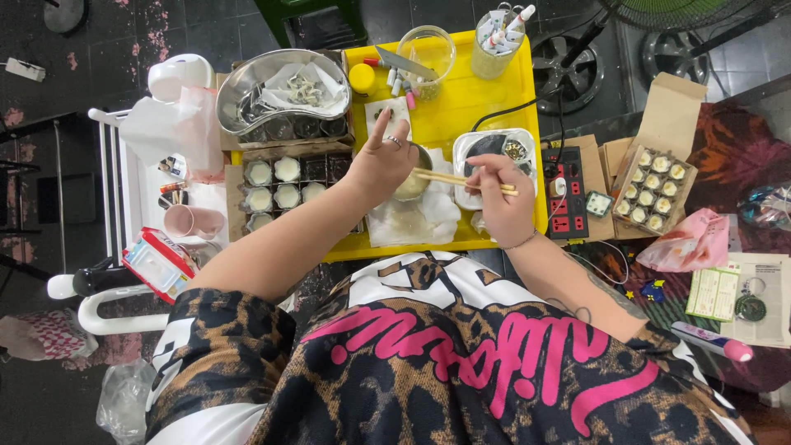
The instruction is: The person stirs melted wax in a metal pot with chopsticks, then pours the wax into candle molds arranged in cartons on a yellow tray. They later pick up a finished candle and wipe it clean with a tissue.
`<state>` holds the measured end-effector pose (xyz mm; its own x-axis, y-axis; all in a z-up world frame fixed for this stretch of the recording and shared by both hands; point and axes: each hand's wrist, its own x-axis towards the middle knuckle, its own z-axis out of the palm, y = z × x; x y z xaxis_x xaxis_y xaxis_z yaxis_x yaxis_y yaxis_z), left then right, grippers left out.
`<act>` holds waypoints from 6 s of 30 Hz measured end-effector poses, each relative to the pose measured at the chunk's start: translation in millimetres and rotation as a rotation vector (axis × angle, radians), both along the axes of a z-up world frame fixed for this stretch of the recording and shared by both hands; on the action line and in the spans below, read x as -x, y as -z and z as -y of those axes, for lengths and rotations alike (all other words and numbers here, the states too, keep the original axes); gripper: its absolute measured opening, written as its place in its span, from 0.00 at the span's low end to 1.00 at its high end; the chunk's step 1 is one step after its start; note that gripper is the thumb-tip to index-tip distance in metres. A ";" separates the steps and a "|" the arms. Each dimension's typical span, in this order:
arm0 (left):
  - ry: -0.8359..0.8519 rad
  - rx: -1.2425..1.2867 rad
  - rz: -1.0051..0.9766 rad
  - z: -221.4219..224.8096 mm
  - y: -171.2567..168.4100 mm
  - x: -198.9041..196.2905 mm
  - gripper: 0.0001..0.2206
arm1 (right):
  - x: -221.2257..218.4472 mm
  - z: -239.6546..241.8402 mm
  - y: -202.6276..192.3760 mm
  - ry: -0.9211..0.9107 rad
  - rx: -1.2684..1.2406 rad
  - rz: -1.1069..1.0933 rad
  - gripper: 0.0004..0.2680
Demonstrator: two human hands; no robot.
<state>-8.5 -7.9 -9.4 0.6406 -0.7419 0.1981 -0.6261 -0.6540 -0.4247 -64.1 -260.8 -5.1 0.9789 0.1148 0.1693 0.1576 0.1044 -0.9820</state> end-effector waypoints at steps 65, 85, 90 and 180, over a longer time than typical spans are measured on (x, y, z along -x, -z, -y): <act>-0.801 0.545 -0.509 -105.6 0.4 42.5 0.24 | 10.2 -15.1 9.3 0.006 0.121 0.006 0.04; -0.753 0.836 -0.325 -115.0 5.4 54.5 0.18 | 21.2 -26.9 -25.1 0.030 0.184 0.191 0.04; -0.754 0.908 -0.333 -103.2 -2.8 69.0 0.15 | 15.2 -23.6 -28.0 0.020 0.232 0.121 0.07; -0.357 0.343 -0.377 -9.2 -50.7 129.3 0.31 | 2.1 20.7 -30.9 -0.281 0.304 0.339 0.11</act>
<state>-137.8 1.3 41.3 0.9099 -0.4027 0.0992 -0.4091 -0.9109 0.0547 -66.2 -281.5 25.8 0.7997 0.4574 0.3888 0.4780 -0.0933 -0.8734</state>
